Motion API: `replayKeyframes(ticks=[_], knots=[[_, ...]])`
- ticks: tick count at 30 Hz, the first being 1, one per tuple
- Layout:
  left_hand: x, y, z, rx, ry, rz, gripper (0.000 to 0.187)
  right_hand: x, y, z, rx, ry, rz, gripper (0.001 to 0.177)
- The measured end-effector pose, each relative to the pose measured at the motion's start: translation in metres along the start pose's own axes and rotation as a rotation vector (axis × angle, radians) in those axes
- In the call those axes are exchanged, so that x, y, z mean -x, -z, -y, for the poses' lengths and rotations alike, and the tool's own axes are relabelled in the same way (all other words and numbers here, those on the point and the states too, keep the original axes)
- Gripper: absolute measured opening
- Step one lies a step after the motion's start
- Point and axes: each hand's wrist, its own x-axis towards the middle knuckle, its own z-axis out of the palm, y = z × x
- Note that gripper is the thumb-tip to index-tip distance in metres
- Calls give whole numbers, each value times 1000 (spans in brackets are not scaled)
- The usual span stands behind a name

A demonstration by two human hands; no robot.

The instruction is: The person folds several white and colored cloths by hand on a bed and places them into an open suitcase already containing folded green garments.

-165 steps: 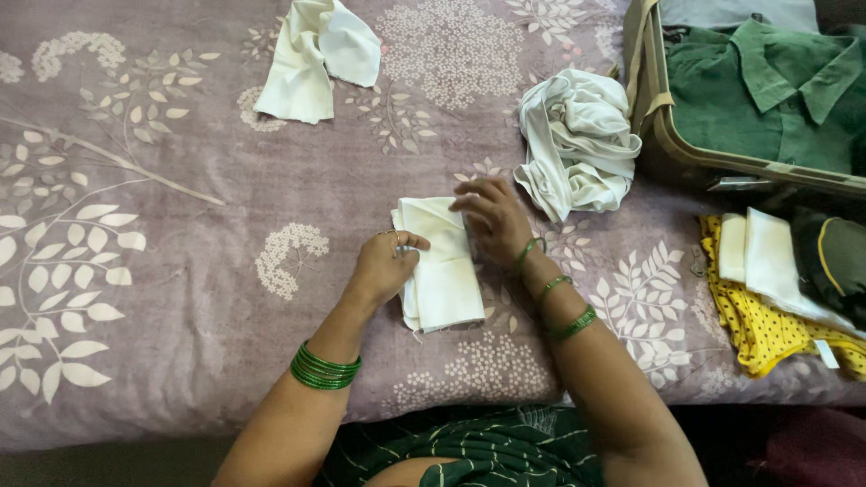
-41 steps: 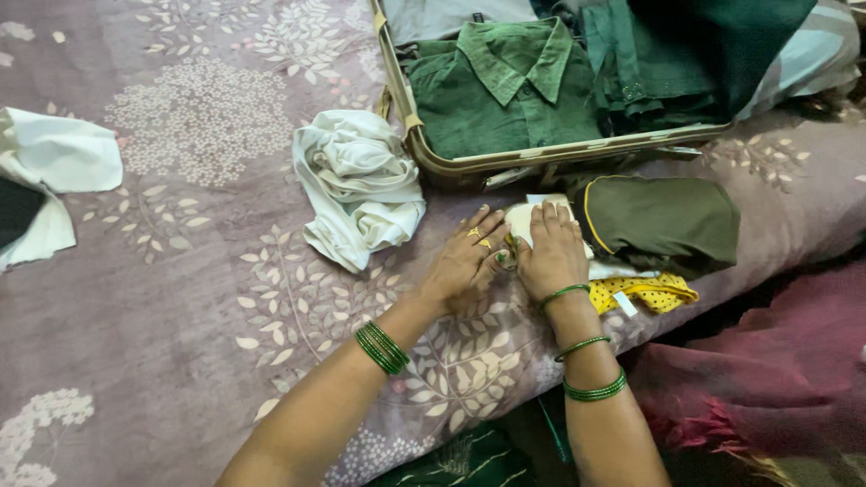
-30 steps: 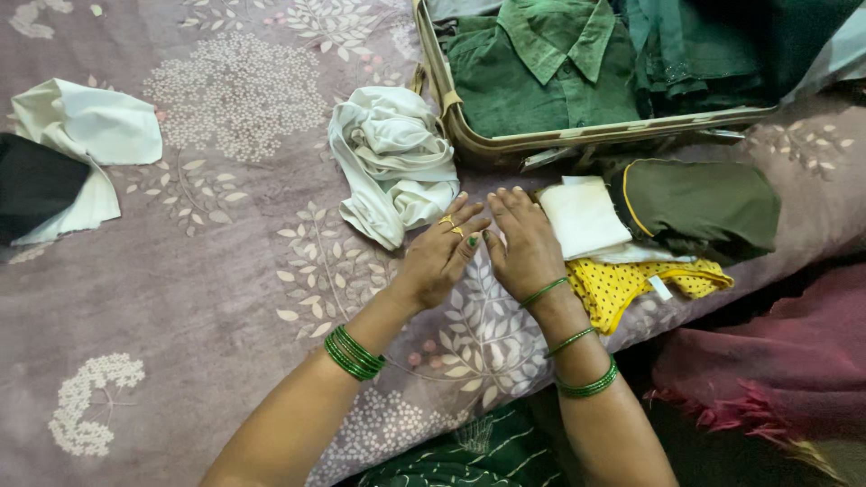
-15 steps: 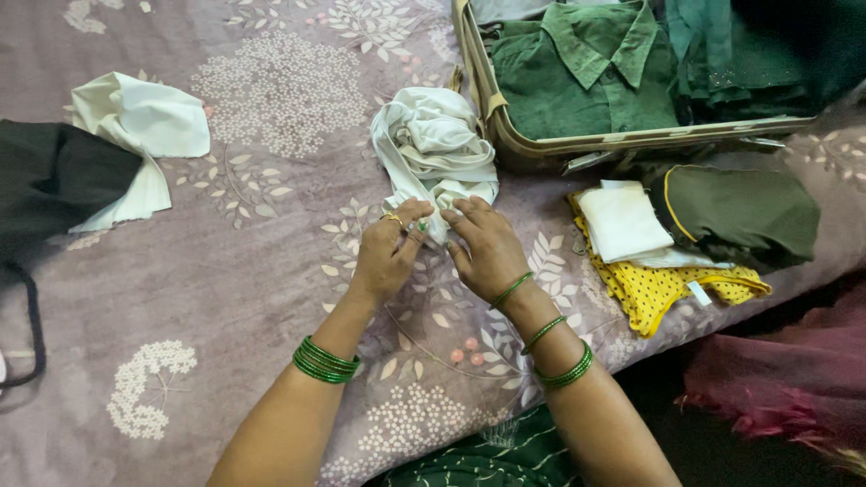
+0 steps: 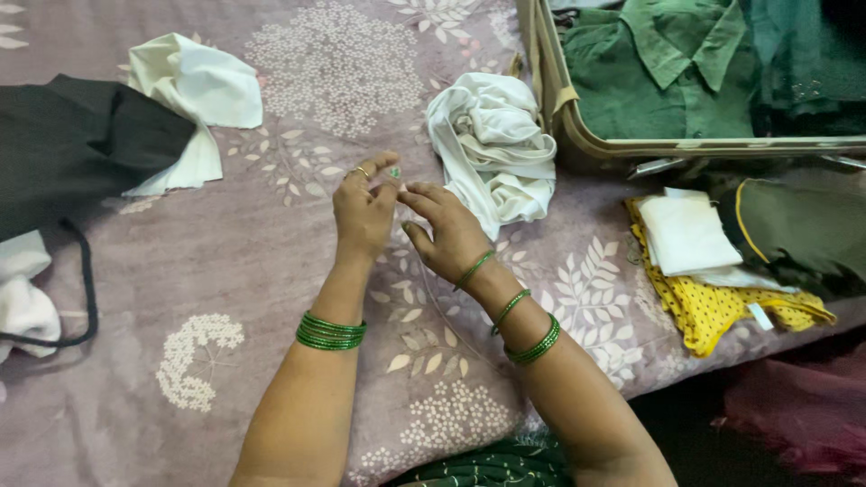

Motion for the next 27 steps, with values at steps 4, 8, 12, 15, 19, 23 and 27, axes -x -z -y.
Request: replayKeyframes(ticks=[4,8,12,15,19,23,27], knots=[[-33,45,37,-69,-248,-210,29,-30,-39,4,-93,50,16,39],[-72,84,82,144,-223,-304,43,-56,-82,6,-172,-7,55,38],[-84,107,94,616,-32,-367,58,-92,-125,-6,-160,33,77,41],[-92,120,90,654,-89,-537,54,-121,-159,-19,-119,32,136,52],[-98,132,88,717,-33,-711,48,-158,-195,-32,66,122,245,66],[-100,133,90,607,-97,-846,39,-181,-206,-23,156,178,314,59],[-94,125,84,587,-93,-852,30,-202,-199,4,327,64,399,60]])
